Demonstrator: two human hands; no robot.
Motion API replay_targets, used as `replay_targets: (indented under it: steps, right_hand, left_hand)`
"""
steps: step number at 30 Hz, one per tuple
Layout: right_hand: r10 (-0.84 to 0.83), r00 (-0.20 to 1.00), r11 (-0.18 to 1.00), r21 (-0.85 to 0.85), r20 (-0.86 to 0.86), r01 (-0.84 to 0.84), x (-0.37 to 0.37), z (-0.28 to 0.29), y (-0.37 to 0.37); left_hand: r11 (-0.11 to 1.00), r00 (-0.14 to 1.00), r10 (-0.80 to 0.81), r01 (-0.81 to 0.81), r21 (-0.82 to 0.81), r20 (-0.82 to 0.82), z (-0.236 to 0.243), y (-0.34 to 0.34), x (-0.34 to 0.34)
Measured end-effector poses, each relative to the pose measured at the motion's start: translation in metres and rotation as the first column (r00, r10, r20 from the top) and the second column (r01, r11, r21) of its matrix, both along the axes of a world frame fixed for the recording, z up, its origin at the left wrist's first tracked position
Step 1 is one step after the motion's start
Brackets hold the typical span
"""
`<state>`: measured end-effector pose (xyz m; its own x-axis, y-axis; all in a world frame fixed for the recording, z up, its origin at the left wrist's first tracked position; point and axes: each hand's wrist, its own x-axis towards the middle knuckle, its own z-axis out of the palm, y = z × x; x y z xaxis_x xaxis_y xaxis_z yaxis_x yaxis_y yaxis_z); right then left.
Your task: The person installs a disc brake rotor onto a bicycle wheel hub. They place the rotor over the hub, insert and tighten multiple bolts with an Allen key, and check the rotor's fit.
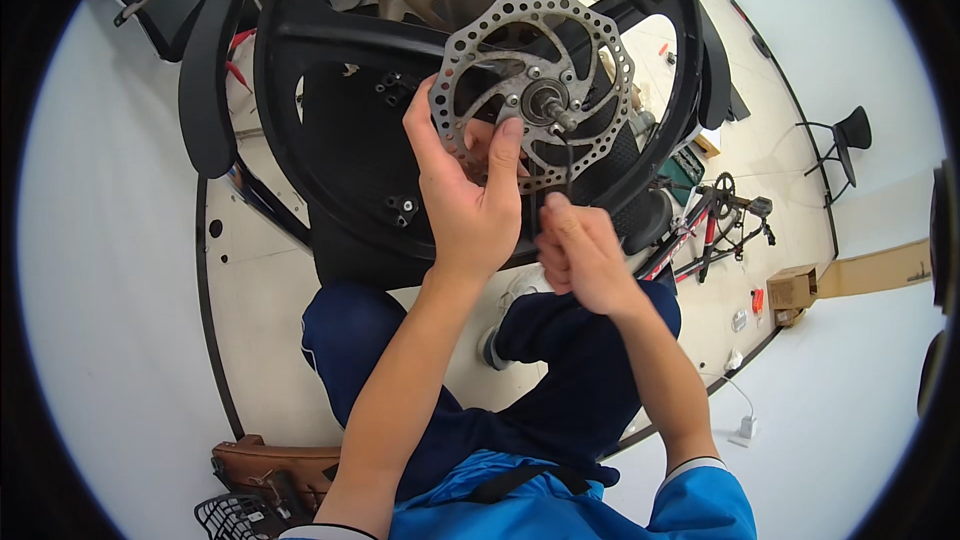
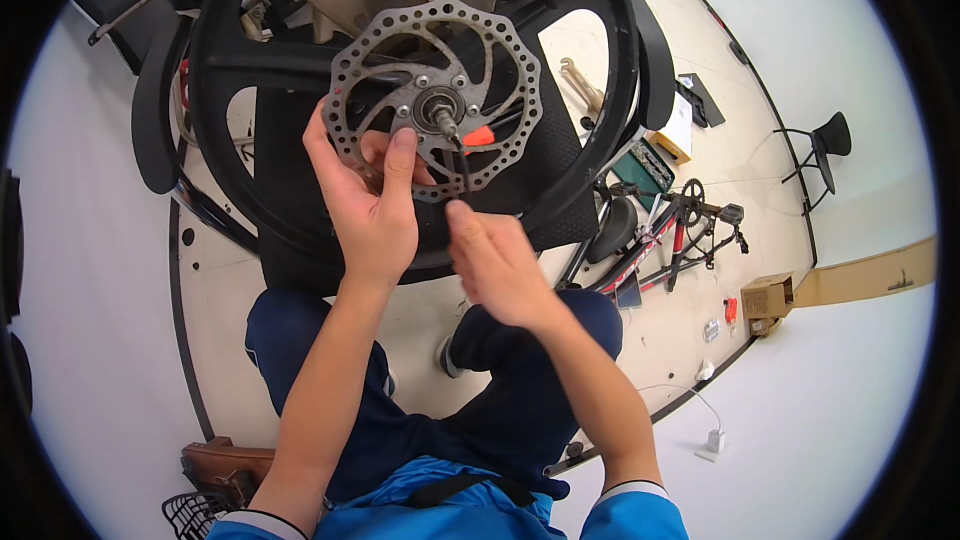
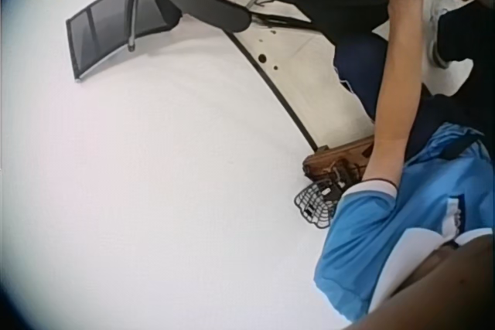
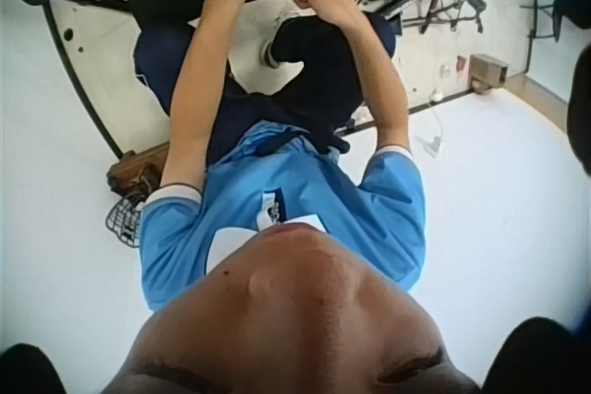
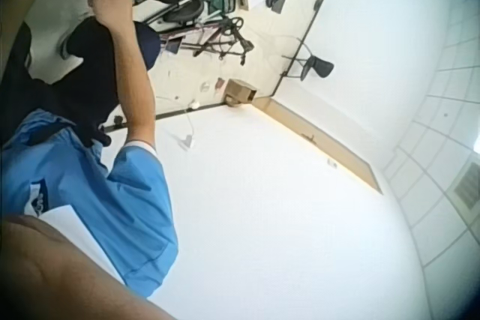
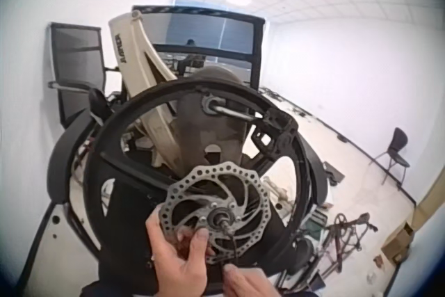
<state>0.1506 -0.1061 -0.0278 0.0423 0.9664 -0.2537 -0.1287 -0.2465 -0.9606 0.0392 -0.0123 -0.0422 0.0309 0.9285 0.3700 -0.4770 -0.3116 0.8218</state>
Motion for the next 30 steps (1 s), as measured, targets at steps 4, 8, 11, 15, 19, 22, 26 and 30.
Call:
replay_targets:
  steps: [4, 8, 11, 15, 19, 22, 26, 30]
  right_hand:
    - [0.161, 0.967, 0.986, -0.070, 0.199, -0.150, 0.031, 0.011, 0.004]
    - [0.290, 0.859, 0.957, -0.103, 0.422, -0.272, 0.049, 0.025, 0.012]
    - [0.221, 0.620, 0.951, -0.027, 0.753, -0.307, 0.060, 0.037, 0.016]
    - [0.074, 0.260, 0.939, 0.021, 0.963, -0.343, 0.070, 0.073, 0.026]
    - [0.034, 0.218, 0.954, 0.033, 0.975, -0.297, 0.062, 0.090, 0.024]
    - [-0.097, 0.344, 0.923, 0.214, 0.934, -0.321, 0.057, 0.064, 0.012]
    - [-0.114, 0.929, 0.961, 0.277, 0.352, 0.013, 0.048, 0.018, -0.012]
    - [-0.092, 0.792, 0.953, 0.284, 0.603, -0.105, 0.001, 0.008, -0.009]
  left_hand:
    - [1.000, 1.000, 0.010, -0.010, 0.016, -0.020, 0.002, 0.000, -0.003]
    - [1.000, 0.999, -0.022, 0.022, -0.005, -0.032, 0.003, -0.001, -0.003]
    - [0.999, 0.999, -0.035, 0.034, -0.019, -0.040, 0.004, 0.000, -0.007]
    - [1.000, 0.998, -0.017, 0.016, -0.021, -0.058, 0.008, 0.000, -0.006]
    - [0.999, 0.998, -0.024, 0.023, -0.027, -0.050, 0.006, 0.001, -0.008]
    - [0.997, 0.999, -0.048, 0.047, -0.059, -0.024, 0.007, -0.001, -0.009]
    - [0.999, 0.997, -0.034, 0.032, -0.022, -0.069, 0.006, -0.002, -0.006]
    - [1.000, 0.999, -0.007, 0.007, -0.003, -0.043, 0.003, -0.001, -0.007]
